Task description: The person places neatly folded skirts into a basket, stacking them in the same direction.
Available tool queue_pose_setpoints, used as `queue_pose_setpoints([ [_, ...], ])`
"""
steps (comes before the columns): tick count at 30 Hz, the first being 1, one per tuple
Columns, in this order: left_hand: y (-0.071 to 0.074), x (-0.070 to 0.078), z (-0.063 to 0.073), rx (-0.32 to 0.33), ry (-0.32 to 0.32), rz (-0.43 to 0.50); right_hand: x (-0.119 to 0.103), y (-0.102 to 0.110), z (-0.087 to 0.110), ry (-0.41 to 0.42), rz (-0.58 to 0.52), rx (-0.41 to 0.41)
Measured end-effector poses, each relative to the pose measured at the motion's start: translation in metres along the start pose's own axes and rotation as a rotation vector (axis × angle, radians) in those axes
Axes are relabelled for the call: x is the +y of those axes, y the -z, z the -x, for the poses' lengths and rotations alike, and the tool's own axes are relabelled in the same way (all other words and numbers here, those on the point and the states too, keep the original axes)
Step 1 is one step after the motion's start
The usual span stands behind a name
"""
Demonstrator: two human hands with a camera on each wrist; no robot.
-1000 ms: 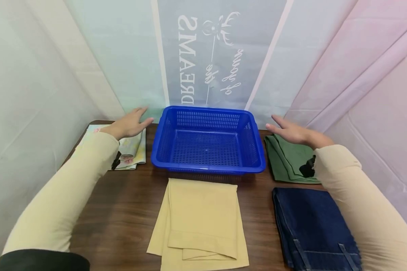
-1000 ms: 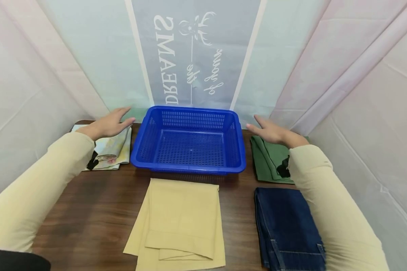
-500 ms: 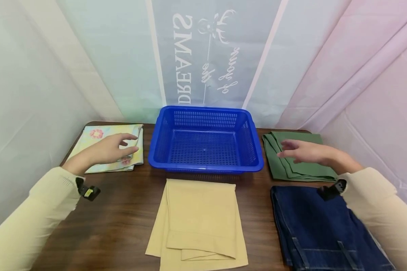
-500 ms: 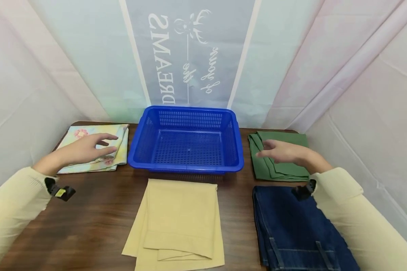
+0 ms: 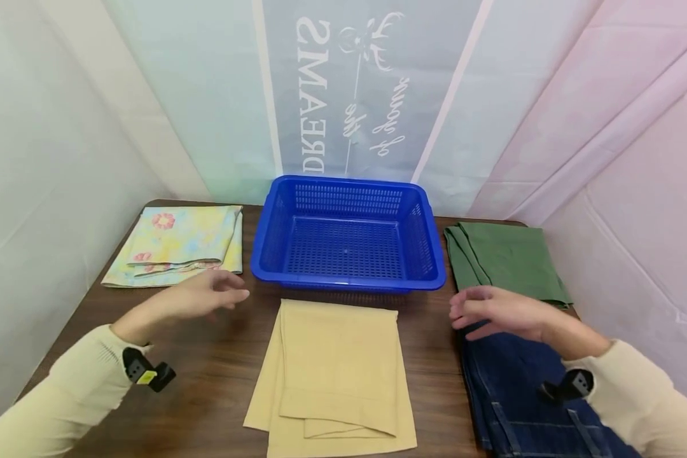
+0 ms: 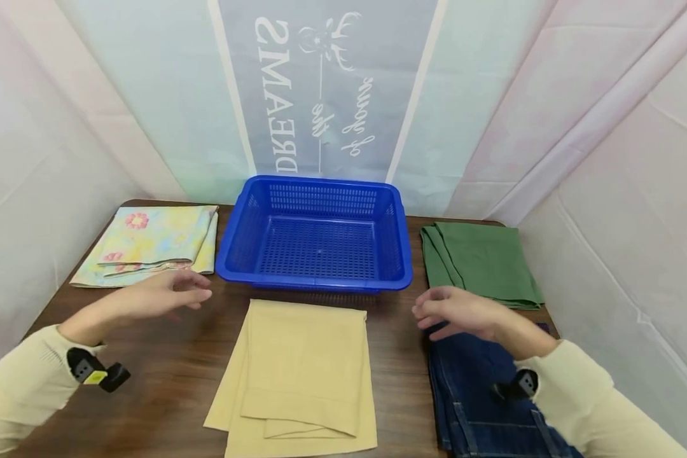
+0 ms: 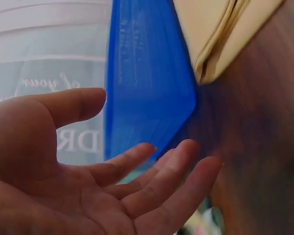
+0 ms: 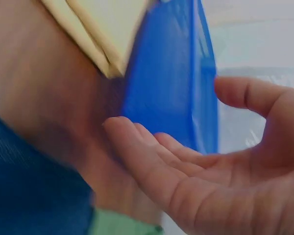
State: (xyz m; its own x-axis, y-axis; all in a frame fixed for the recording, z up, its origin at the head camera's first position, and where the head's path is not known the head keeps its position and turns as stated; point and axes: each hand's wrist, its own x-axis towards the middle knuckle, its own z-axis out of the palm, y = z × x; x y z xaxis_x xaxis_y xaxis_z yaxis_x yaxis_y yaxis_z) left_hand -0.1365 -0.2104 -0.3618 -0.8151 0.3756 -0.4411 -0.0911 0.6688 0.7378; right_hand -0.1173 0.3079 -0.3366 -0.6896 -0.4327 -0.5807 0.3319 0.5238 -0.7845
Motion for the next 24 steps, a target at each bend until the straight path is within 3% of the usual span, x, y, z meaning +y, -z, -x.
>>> queue_pose_setpoints([
  [5, -0.024, -0.003, -0.003, -0.075, 0.045, 0.135, 0.013, -0.036, -0.008, -0.037, -0.106, 0.005],
  [11, -0.052, -0.006, -0.005, -0.134, 0.067, 0.227, 0.028, -0.07, -0.014, -0.082, -0.187, 0.06],
  [24, -0.086, -0.005, -0.003, -0.129, 0.111, 0.42, 0.043, -0.106, -0.026, -0.075, -0.313, 0.131],
])
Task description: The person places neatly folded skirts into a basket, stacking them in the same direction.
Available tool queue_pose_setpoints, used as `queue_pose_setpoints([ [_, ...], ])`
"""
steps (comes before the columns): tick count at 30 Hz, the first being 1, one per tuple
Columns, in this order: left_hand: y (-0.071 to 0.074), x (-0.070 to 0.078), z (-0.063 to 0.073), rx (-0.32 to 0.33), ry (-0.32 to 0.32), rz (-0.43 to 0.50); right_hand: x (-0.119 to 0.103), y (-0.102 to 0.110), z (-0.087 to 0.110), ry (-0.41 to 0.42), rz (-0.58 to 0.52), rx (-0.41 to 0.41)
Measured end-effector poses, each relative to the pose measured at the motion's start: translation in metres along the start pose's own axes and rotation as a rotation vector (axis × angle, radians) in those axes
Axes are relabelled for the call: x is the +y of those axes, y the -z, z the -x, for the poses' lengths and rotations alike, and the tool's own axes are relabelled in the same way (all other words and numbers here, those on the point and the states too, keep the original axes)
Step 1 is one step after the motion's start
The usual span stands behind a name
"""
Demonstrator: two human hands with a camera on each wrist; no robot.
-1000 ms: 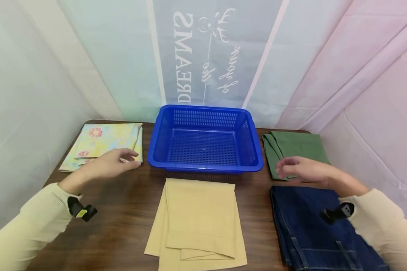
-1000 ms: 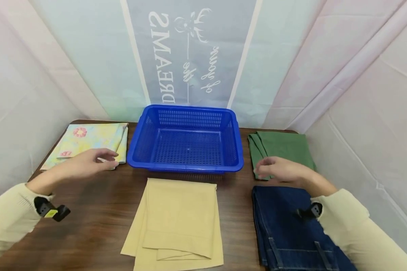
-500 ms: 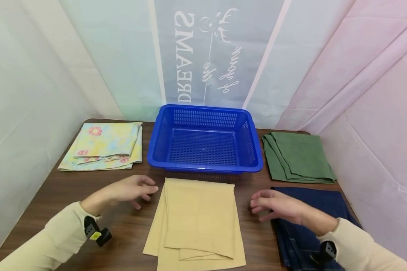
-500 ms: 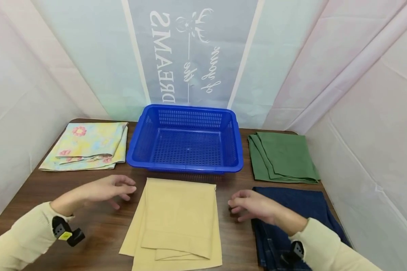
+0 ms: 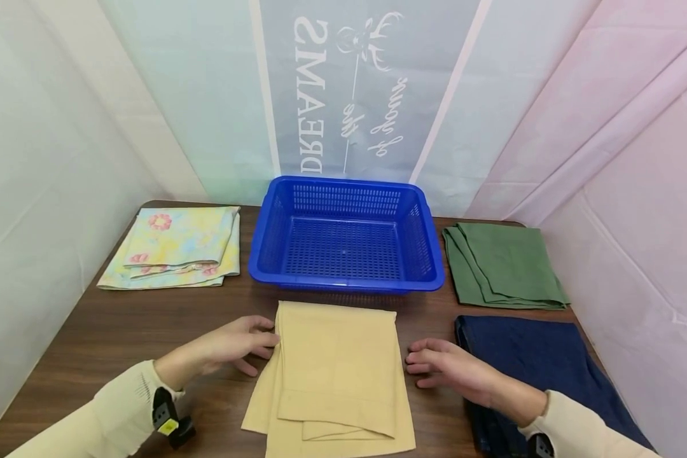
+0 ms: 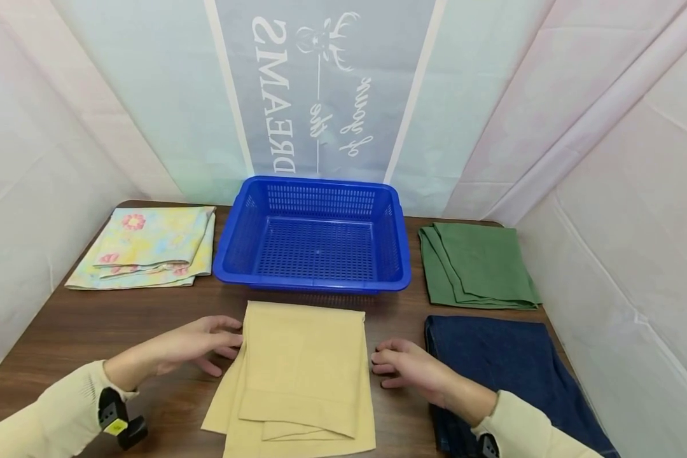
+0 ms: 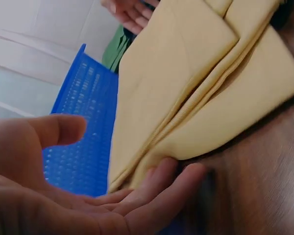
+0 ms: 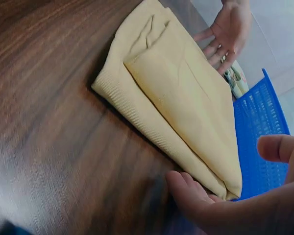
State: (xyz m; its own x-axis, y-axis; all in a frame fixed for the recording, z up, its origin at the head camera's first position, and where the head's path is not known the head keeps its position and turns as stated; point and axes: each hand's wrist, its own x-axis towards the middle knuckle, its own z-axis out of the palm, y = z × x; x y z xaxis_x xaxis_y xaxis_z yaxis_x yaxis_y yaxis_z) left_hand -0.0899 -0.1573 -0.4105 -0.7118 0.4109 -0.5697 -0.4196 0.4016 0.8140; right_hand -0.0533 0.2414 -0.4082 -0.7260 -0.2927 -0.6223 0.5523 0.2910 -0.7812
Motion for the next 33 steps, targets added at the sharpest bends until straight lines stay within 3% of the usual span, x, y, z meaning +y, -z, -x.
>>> queue_pose_setpoints([
  [6, -0.011, -0.012, -0.011, -0.061, 0.0, 0.244, 0.005, -0.013, -0.01, 0.02, -0.057, 0.018],
  [11, -0.016, -0.022, -0.024, -0.162, -0.073, 0.405, 0.01, -0.02, -0.02, 0.069, -0.1, 0.035],
  [15, -0.019, -0.027, -0.03, -0.246, -0.131, 0.471, 0.012, -0.023, -0.024, 0.085, -0.108, 0.052],
  [20, -0.019, -0.026, -0.03, -0.289, -0.164, 0.442, 0.011, -0.023, -0.024, 0.116, -0.083, 0.038],
  [29, -0.014, -0.024, -0.03, -0.279, -0.215, 0.19, 0.014, -0.025, -0.025, 0.195, -0.078, -0.001],
  [33, -0.018, -0.024, -0.029, -0.282, -0.25, 0.188, 0.016, -0.026, -0.027, 0.198, -0.126, -0.056],
])
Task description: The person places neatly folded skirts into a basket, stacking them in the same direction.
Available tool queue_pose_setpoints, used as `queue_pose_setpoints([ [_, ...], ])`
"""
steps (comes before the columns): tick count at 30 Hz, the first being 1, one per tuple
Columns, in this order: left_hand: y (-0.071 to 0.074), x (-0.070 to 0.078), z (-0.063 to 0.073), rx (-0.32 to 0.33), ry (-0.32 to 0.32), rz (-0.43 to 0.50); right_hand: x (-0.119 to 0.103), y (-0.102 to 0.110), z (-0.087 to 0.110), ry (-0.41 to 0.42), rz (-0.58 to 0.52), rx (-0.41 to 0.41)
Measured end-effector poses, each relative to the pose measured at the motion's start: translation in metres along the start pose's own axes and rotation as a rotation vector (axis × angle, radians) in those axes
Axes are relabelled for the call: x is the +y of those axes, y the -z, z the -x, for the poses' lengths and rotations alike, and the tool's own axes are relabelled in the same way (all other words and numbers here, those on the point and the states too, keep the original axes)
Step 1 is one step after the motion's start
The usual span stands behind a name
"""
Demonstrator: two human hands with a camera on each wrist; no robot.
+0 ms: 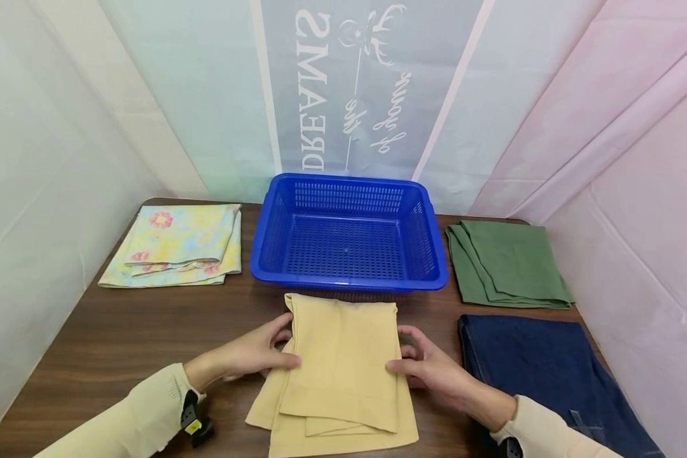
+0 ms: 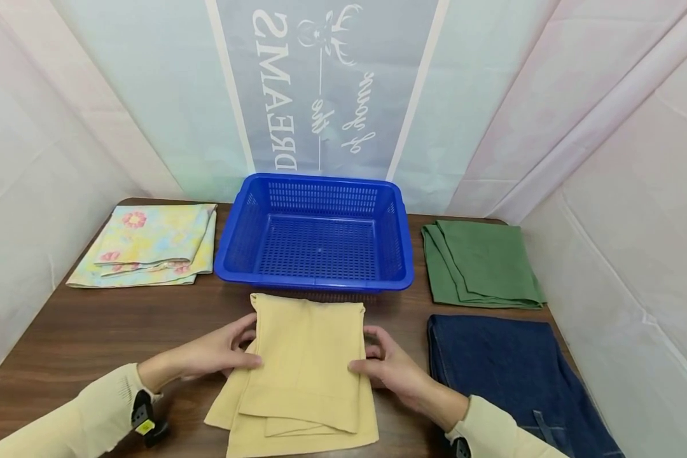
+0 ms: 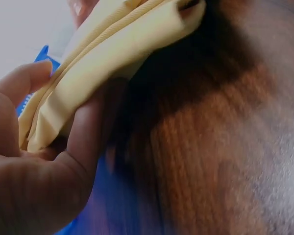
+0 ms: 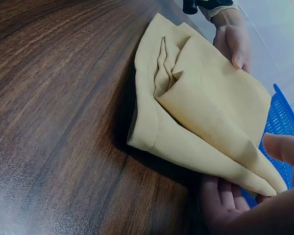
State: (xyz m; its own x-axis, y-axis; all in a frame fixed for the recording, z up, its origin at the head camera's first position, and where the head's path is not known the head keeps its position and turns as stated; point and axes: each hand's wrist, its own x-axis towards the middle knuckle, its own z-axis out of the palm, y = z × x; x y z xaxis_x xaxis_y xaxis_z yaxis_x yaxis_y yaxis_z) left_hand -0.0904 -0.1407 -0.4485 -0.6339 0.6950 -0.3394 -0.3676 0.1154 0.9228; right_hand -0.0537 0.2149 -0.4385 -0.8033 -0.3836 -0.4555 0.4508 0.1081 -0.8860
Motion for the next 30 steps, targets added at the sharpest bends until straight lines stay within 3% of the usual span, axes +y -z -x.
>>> queue_pose_setpoints([
  [5, -0.006, -0.004, -0.002, 0.038, -0.066, 0.019, 0.0, 0.0, -0.002, 0.001, -0.007, -0.014],
  [9, -0.006, -0.005, -0.003, 0.091, -0.1, -0.034, 0.0, 0.001, -0.003, -0.022, -0.01, -0.021],
  [23, -0.003, -0.01, -0.001, 0.121, -0.069, 0.048, 0.005, 0.005, -0.006, -0.007, -0.014, 0.027],
  [30, -0.004, -0.004, 0.007, 0.127, -0.074, 0.007, -0.003, 0.004, -0.001, 0.024, -0.013, 0.012],
])
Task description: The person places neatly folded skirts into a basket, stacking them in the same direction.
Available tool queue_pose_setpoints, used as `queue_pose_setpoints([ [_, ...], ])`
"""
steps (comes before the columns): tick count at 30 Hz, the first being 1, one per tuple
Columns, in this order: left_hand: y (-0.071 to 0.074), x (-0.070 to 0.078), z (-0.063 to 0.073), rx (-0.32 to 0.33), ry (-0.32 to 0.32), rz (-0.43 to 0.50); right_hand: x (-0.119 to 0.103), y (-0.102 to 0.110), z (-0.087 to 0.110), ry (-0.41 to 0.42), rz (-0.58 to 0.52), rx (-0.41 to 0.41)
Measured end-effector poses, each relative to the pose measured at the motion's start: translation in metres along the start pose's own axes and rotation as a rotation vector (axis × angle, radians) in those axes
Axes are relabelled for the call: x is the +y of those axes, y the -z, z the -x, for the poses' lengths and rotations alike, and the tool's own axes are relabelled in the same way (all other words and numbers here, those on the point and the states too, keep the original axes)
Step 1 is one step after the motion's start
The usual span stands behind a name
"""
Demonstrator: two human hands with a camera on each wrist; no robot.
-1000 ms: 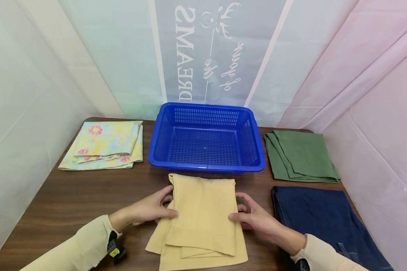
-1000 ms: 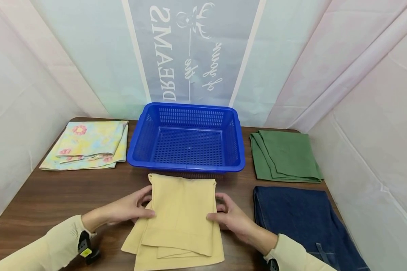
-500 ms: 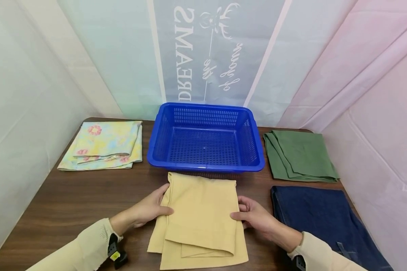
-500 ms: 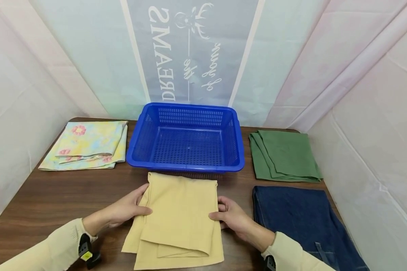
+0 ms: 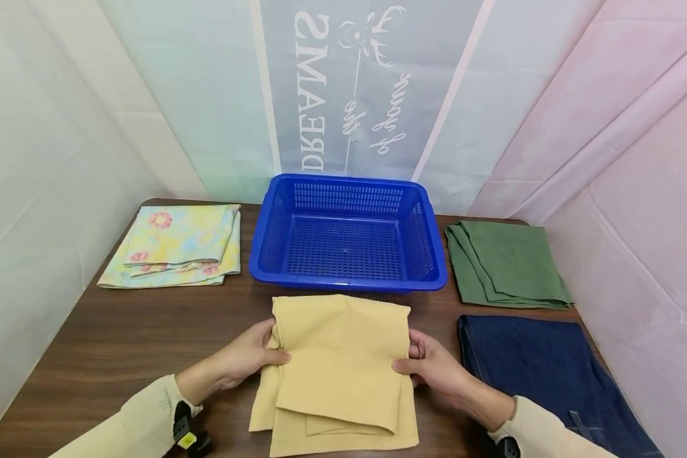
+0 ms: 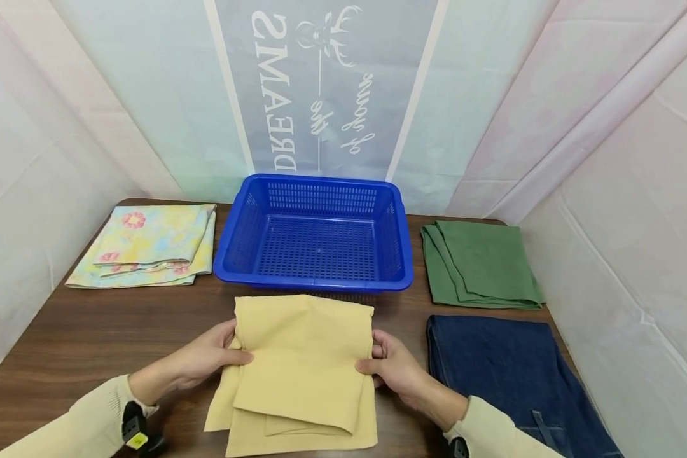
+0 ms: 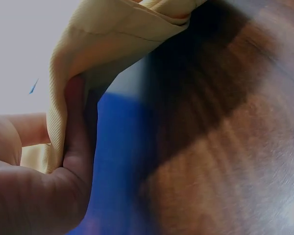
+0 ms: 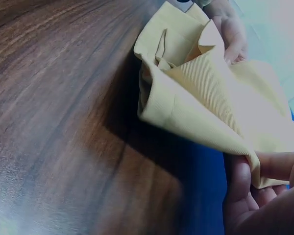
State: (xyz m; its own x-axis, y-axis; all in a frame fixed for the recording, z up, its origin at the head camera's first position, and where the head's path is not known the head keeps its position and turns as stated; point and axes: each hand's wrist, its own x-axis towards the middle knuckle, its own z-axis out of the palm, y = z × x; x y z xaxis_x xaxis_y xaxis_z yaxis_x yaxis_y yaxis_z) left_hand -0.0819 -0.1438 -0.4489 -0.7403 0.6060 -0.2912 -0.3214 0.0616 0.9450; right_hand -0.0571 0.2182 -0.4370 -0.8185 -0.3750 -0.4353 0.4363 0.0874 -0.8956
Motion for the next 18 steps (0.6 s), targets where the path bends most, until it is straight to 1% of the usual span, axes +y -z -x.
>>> queue_pose_setpoints([
  [4, 0.001, 0.014, 0.008, -0.009, -0.025, -0.023, -0.014, 0.0, 0.006, 0.038, 0.029, -0.039],
  [7, 0.002, 0.03, 0.013, -0.03, -0.052, -0.041, -0.029, 0.001, 0.011, 0.061, 0.051, -0.06],
  [10, 0.003, 0.049, 0.015, -0.046, -0.076, -0.063, -0.046, 0.003, 0.013, 0.081, 0.085, -0.067],
  [14, 0.005, 0.075, 0.011, -0.045, -0.09, -0.072, -0.07, 0.007, 0.014, 0.12, 0.138, -0.059],
  [18, 0.008, 0.102, 0.0, -0.025, -0.101, -0.105, -0.096, 0.013, 0.013, 0.165, 0.186, -0.03],
])
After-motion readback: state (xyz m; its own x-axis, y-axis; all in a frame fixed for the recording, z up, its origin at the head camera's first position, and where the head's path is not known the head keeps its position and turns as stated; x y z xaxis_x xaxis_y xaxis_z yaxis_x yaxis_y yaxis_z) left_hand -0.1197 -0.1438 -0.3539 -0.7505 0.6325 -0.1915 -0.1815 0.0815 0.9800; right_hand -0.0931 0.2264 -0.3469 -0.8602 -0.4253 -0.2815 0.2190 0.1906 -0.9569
